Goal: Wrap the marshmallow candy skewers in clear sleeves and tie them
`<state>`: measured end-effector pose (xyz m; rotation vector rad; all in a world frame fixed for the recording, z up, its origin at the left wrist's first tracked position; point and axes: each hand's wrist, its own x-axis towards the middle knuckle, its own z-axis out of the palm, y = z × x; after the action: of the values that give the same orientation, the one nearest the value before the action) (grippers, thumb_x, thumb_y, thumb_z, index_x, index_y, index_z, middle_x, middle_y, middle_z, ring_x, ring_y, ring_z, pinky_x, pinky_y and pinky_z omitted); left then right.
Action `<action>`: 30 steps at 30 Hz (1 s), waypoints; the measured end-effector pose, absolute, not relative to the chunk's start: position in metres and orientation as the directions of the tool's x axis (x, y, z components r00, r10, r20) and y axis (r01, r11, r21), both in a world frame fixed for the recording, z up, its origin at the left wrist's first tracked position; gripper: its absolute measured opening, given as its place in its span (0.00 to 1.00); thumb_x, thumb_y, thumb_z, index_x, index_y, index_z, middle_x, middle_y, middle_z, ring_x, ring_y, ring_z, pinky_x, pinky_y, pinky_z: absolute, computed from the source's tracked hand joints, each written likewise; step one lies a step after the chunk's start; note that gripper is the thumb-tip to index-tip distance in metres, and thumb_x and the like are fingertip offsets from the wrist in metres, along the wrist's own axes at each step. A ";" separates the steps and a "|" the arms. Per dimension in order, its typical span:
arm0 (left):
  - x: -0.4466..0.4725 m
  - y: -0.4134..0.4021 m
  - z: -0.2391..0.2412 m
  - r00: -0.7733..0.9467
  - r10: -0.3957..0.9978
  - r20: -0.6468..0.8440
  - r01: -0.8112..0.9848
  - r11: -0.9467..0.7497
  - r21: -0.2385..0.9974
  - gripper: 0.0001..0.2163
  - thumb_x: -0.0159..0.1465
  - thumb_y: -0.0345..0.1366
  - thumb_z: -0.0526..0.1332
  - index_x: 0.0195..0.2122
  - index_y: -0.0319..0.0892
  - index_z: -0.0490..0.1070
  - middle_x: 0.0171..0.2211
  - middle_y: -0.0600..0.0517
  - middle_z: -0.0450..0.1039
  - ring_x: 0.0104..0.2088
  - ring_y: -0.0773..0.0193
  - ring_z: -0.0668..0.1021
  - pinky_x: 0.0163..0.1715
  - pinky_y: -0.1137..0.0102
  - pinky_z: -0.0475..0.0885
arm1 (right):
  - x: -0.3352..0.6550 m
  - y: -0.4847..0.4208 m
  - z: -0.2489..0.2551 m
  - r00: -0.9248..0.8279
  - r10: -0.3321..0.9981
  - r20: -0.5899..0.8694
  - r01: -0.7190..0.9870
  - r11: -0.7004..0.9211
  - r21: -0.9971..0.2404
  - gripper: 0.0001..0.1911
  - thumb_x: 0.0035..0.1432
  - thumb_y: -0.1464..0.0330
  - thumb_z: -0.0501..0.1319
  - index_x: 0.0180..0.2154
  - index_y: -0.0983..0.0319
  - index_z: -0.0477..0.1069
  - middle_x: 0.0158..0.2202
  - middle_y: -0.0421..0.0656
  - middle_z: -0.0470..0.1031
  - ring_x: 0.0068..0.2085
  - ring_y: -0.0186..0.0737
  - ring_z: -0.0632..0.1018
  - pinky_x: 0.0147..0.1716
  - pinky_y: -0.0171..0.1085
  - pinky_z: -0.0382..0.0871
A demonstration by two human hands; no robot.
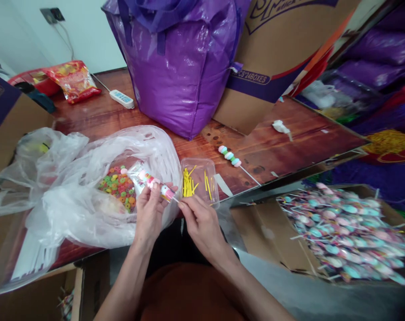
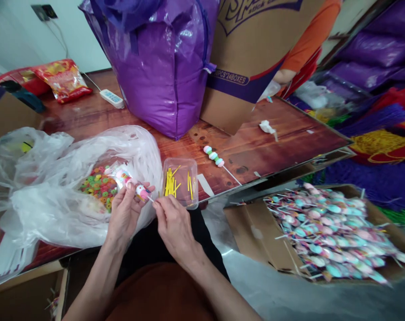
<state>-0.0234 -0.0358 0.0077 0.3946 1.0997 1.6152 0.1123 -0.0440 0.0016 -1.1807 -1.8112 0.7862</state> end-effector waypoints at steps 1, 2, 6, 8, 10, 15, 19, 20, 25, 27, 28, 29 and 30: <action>-0.026 -0.035 0.009 -0.370 0.889 -0.271 -0.584 0.004 0.812 0.17 0.52 0.44 0.74 0.35 0.40 0.73 0.35 0.46 0.81 0.37 0.57 0.83 0.39 0.66 0.77 | 0.117 -0.045 0.003 -0.269 0.929 0.255 0.431 0.353 -0.831 0.11 0.68 0.71 0.54 0.32 0.60 0.70 0.30 0.41 0.73 0.31 0.36 0.74 0.33 0.35 0.65; -0.028 -0.034 0.009 -0.383 0.885 -0.264 -0.579 -0.007 0.815 0.17 0.52 0.44 0.74 0.35 0.39 0.74 0.35 0.46 0.81 0.37 0.57 0.83 0.39 0.66 0.76 | 0.122 -0.046 0.005 -0.301 0.928 0.220 0.432 0.339 -0.836 0.12 0.67 0.71 0.54 0.30 0.60 0.70 0.29 0.40 0.73 0.30 0.36 0.73 0.32 0.35 0.64; -0.024 -0.035 0.008 -0.347 0.889 -0.298 -0.586 0.043 0.809 0.18 0.50 0.45 0.75 0.33 0.39 0.75 0.35 0.46 0.81 0.35 0.57 0.83 0.38 0.64 0.77 | 0.122 -0.048 0.005 -0.302 0.934 0.192 0.359 0.298 -0.884 0.14 0.67 0.71 0.54 0.27 0.60 0.66 0.25 0.38 0.70 0.28 0.34 0.71 0.30 0.34 0.62; -0.018 -0.037 0.006 -0.345 0.885 -0.312 -0.596 0.050 0.801 0.17 0.49 0.45 0.75 0.32 0.39 0.75 0.34 0.47 0.80 0.33 0.59 0.83 0.37 0.65 0.78 | 0.112 -0.048 0.003 -0.271 0.938 0.218 0.324 0.302 -0.897 0.14 0.67 0.70 0.53 0.27 0.60 0.65 0.25 0.38 0.69 0.27 0.35 0.71 0.29 0.34 0.62; -0.015 -0.039 0.005 -0.356 0.882 -0.308 -0.600 0.038 0.799 0.16 0.50 0.44 0.75 0.32 0.38 0.76 0.32 0.48 0.80 0.32 0.61 0.82 0.35 0.69 0.77 | 0.102 -0.046 0.001 -0.249 0.937 0.243 0.275 0.309 -0.910 0.13 0.67 0.70 0.53 0.28 0.60 0.66 0.26 0.39 0.69 0.28 0.35 0.70 0.30 0.34 0.63; -0.020 -0.044 0.006 -0.331 0.887 -0.323 -0.624 0.052 0.780 0.12 0.51 0.39 0.75 0.31 0.38 0.79 0.33 0.47 0.81 0.34 0.62 0.82 0.38 0.70 0.77 | 0.092 -0.042 0.007 -0.237 0.951 0.197 0.187 0.244 -0.952 0.12 0.67 0.68 0.51 0.30 0.60 0.66 0.29 0.40 0.72 0.31 0.36 0.72 0.34 0.35 0.65; -0.022 -0.052 0.012 -0.359 0.890 -0.281 -0.565 0.032 0.824 0.10 0.51 0.37 0.75 0.31 0.39 0.80 0.37 0.44 0.82 0.41 0.57 0.82 0.45 0.67 0.76 | 0.084 -0.043 0.015 -0.247 0.966 0.075 0.108 0.104 -0.989 0.12 0.67 0.62 0.53 0.33 0.60 0.66 0.28 0.39 0.71 0.30 0.35 0.70 0.32 0.34 0.63; -0.023 -0.056 0.014 -0.361 0.896 -0.258 -0.548 0.020 0.836 0.09 0.52 0.38 0.74 0.31 0.39 0.80 0.38 0.43 0.81 0.42 0.57 0.82 0.46 0.67 0.76 | 0.080 -0.043 0.016 -0.240 0.970 0.031 0.035 0.041 -0.999 0.14 0.66 0.61 0.53 0.30 0.60 0.65 0.25 0.38 0.68 0.28 0.34 0.69 0.30 0.34 0.62; -0.040 -0.070 0.025 -0.280 0.938 -0.204 -0.565 0.010 0.825 0.09 0.52 0.35 0.74 0.35 0.43 0.80 0.29 0.48 0.76 0.32 0.60 0.77 0.32 0.68 0.76 | 0.073 -0.042 0.023 -0.532 0.832 -0.156 -0.206 -0.307 -0.929 0.23 0.68 0.58 0.49 0.23 0.60 0.62 0.15 0.34 0.58 0.18 0.29 0.59 0.21 0.32 0.53; -0.046 -0.071 0.028 -0.269 0.948 -0.171 -0.583 -0.019 0.812 0.12 0.52 0.35 0.74 0.37 0.42 0.79 0.23 0.52 0.68 0.28 0.63 0.73 0.27 0.70 0.74 | 0.082 -0.036 0.029 -0.614 0.779 -0.123 -0.006 -0.161 -0.987 0.20 0.68 0.62 0.50 0.25 0.61 0.66 0.18 0.36 0.66 0.20 0.30 0.65 0.24 0.31 0.58; -0.047 -0.070 0.029 -0.280 0.948 -0.153 -0.582 -0.041 0.812 0.12 0.53 0.36 0.74 0.38 0.41 0.79 0.22 0.54 0.65 0.26 0.65 0.71 0.27 0.71 0.73 | 0.089 -0.032 0.032 -0.593 0.798 -0.109 0.151 -0.022 -0.988 0.18 0.68 0.65 0.51 0.26 0.62 0.68 0.21 0.37 0.69 0.23 0.31 0.69 0.28 0.32 0.60; -0.047 -0.068 0.029 -0.297 0.944 -0.142 -0.576 -0.059 0.815 0.12 0.54 0.36 0.73 0.38 0.40 0.78 0.21 0.55 0.62 0.25 0.67 0.69 0.27 0.72 0.71 | 0.097 -0.025 0.034 -0.532 0.841 -0.096 0.335 0.105 -0.936 0.15 0.67 0.68 0.53 0.27 0.62 0.70 0.24 0.39 0.72 0.27 0.33 0.72 0.31 0.33 0.61; -0.047 -0.066 0.029 -0.313 0.938 -0.146 -0.572 -0.064 0.818 0.12 0.55 0.36 0.72 0.39 0.38 0.78 0.21 0.56 0.60 0.25 0.69 0.66 0.26 0.73 0.70 | 0.104 -0.018 0.035 -0.444 0.892 -0.085 0.520 0.179 -0.835 0.14 0.66 0.70 0.53 0.29 0.62 0.71 0.28 0.41 0.75 0.31 0.35 0.74 0.33 0.33 0.62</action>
<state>-0.0468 -0.0657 0.0294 0.5225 0.9879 1.6508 0.1039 -0.0185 0.0347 -1.3272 -2.0364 1.1752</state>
